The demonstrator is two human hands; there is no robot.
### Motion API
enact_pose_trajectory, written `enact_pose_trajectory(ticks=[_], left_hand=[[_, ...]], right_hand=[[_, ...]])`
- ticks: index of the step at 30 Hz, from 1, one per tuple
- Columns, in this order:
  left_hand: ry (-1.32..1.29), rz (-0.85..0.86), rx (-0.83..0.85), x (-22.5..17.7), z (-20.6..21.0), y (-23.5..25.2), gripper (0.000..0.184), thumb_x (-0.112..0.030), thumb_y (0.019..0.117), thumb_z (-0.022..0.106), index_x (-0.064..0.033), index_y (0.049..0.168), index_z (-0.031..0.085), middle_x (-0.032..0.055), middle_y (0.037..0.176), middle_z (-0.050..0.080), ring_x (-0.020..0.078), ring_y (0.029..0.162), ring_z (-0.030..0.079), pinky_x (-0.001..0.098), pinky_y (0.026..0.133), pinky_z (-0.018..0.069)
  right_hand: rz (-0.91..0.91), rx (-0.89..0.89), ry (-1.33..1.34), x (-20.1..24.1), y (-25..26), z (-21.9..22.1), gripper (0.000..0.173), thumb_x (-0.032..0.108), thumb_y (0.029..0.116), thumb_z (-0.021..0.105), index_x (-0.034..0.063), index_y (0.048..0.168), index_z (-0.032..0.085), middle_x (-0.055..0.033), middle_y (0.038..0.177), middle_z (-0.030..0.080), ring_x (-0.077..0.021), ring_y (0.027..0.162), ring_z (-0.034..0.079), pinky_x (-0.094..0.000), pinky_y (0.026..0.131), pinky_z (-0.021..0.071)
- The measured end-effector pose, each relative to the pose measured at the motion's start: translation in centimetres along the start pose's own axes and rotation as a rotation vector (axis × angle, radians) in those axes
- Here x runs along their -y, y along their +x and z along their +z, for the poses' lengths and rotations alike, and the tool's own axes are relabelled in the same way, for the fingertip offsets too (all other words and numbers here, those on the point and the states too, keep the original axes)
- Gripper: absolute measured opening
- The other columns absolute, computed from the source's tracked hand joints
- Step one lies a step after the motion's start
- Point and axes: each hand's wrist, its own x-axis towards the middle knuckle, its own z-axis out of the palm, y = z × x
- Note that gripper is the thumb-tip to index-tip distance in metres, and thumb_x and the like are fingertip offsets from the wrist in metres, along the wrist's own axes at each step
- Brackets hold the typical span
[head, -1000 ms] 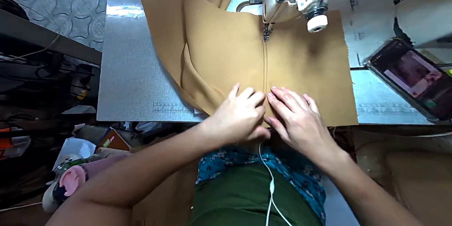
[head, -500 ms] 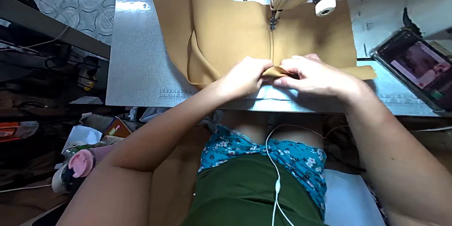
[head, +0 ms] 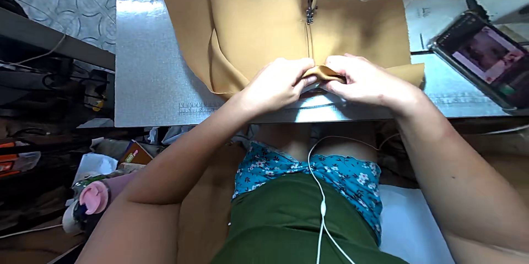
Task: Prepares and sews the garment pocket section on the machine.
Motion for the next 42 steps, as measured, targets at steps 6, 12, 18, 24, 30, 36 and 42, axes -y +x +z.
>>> enact_pose_trajectory(ticks=[6,12,18,24,30,36,42], left_hand=[[0.093,0.037,-0.038,-0.3,1.5,-0.2,0.022,-0.016,0.1063,0.049,-0.0017,0.095,0.061,0.0114,0.07,0.06,0.0288,0.07,0.064,0.0474,0.064,0.0497],[0.171,0.009,-0.033,-1.4,1.7,-0.7,0.018,-0.014,0.1038,0.054,-0.0003,0.099,0.065,0.0143,0.073,0.063,0.0333,0.074,0.066,0.0498,0.069,0.0509],[0.301,0.201,-0.208,0.1,2.8,-2.9,0.01,-0.001,0.0917,0.059,-0.0011,0.092,0.069,0.0132,0.072,0.066,0.0332,0.074,0.069,0.0554,0.086,0.0534],[0.332,0.316,-0.321,0.7,4.8,-3.2,0.017,-0.001,0.0907,0.058,0.0,0.099,0.072,0.0121,0.081,0.071,0.0299,0.078,0.069,0.0468,0.08,0.0549],[0.085,0.112,-0.071,0.1,1.5,-1.1,0.014,-0.007,0.0983,0.057,0.0012,0.094,0.067,0.0133,0.073,0.064,0.029,0.07,0.066,0.0481,0.067,0.0528],[-0.122,0.001,0.104,1.1,-1.2,1.5,0.019,-0.015,0.1074,0.048,-0.0049,0.117,0.06,0.0002,0.077,0.058,0.0047,0.064,0.051,0.0232,0.061,0.0426],[-0.13,0.055,0.077,1.1,-1.0,1.3,0.021,-0.014,0.1082,0.045,-0.0038,0.112,0.062,-0.0013,0.076,0.057,0.0025,0.065,0.05,0.0209,0.061,0.0407]], right_hand=[[-0.038,-0.021,-0.011,-0.6,-0.1,0.4,0.019,0.006,0.0938,0.055,0.0023,0.076,0.057,-0.0076,0.078,0.05,-0.0218,0.081,0.053,-0.0436,0.082,0.0408],[-0.111,-0.17,-0.154,-0.1,-0.6,1.9,0.012,0.002,0.087,0.058,-0.0033,0.084,0.069,-0.0174,0.084,0.06,-0.0378,0.088,0.062,-0.0585,0.085,0.0455],[-0.119,-0.458,-0.36,2.8,-2.2,6.4,0.014,-0.001,0.0884,0.062,0.0006,0.096,0.074,-0.0164,0.104,0.072,-0.0379,0.105,0.07,-0.0658,0.094,0.0484],[-0.109,-0.496,-0.344,2.8,-2.6,6.9,0.019,-0.006,0.0845,0.058,0.0006,0.093,0.074,-0.0161,0.103,0.073,-0.0372,0.103,0.07,-0.0586,0.089,0.0517],[-0.04,-0.303,-0.138,1.8,-1.4,4.1,0.028,-0.008,0.0818,0.06,0.0011,0.101,0.077,-0.0183,0.104,0.071,-0.0394,0.099,0.066,-0.0561,0.079,0.0511],[0.1,-0.052,0.002,0.6,0.5,1.4,0.027,0.023,0.0983,0.066,0.0008,0.082,0.067,-0.0117,0.095,0.057,-0.0293,0.097,0.054,-0.0496,0.081,0.0384],[0.072,-0.018,0.032,0.0,0.4,1.1,0.029,0.023,0.0975,0.067,0.0023,0.077,0.063,-0.0097,0.094,0.055,-0.0276,0.096,0.052,-0.0494,0.082,0.0378]])
